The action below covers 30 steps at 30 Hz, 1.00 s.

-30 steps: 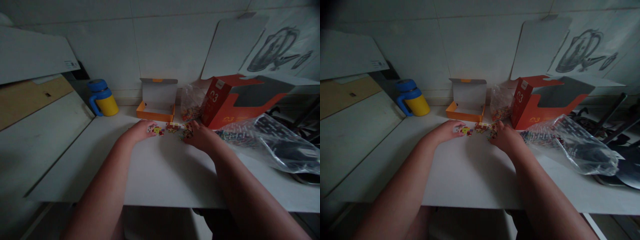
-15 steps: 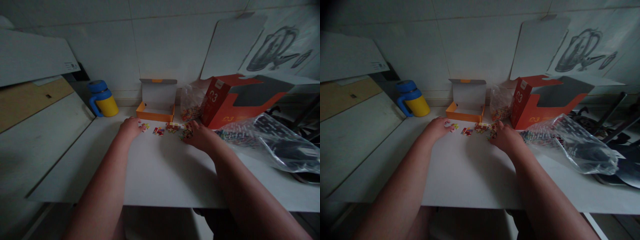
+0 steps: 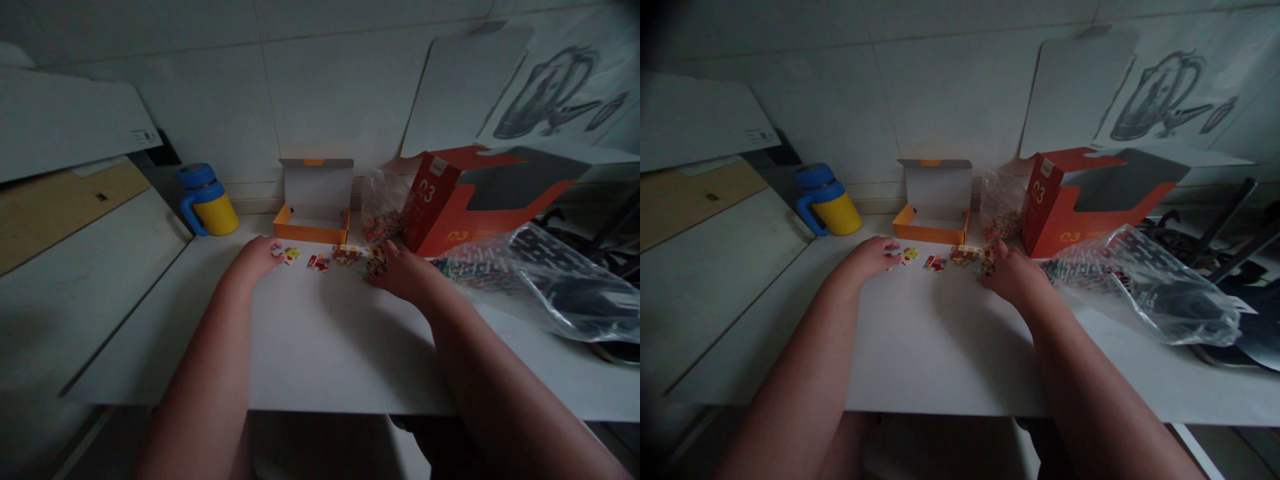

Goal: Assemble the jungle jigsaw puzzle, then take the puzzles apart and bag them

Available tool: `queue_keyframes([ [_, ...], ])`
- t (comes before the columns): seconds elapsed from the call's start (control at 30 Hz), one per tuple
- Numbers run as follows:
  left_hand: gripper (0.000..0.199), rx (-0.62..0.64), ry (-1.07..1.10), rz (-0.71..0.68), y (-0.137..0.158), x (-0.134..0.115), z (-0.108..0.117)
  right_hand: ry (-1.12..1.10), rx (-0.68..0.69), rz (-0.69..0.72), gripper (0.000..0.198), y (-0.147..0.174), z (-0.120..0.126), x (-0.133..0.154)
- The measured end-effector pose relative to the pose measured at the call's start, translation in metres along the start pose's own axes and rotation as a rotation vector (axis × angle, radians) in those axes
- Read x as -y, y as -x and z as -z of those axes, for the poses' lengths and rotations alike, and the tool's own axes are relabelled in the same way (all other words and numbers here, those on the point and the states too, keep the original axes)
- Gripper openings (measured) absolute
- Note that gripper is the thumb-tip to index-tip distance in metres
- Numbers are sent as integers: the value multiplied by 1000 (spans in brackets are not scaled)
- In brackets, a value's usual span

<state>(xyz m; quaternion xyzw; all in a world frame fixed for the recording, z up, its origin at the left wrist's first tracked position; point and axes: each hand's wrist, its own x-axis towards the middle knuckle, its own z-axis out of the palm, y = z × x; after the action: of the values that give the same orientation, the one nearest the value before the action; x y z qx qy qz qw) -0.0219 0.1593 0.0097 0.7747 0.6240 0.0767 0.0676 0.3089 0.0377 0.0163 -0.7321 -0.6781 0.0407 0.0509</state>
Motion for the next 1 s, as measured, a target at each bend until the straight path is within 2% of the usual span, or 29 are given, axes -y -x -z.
queue_keyframes([
  [0.13, 20, 2, 32, -85, 0, -10, -6, -16, -1, 3, 59, -1, -1, -1],
  [0.23, 21, -22, 26, -103, 0, -15, -9, -16, 4, 9, 61, -2, -2, -2],
  [0.5, 26, -50, -13, -30, 4, -10, -8, -15, 15, 2, 60, -3, -3, -2],
  [0.6, 27, -97, -31, -36, 6, -17, -5, -21, 5, 7, 57, -3, -3, -2],
  [0.7, 28, -127, -6, -185, 12, -40, -8, -5, -8, 17, 58, -3, -3, -2],
  [0.87, 39, -57, 100, -598, 21, -89, -37, -2, -28, 10, 57, -2, -5, -1],
  [0.93, 43, -27, 123, -678, 23, -101, -48, -8, -31, 1, 56, -2, -5, -1],
  [1.0, 43, -18, 133, -696, 23, -106, -53, -13, -32, -1, 54, -1, -5, 0],
])
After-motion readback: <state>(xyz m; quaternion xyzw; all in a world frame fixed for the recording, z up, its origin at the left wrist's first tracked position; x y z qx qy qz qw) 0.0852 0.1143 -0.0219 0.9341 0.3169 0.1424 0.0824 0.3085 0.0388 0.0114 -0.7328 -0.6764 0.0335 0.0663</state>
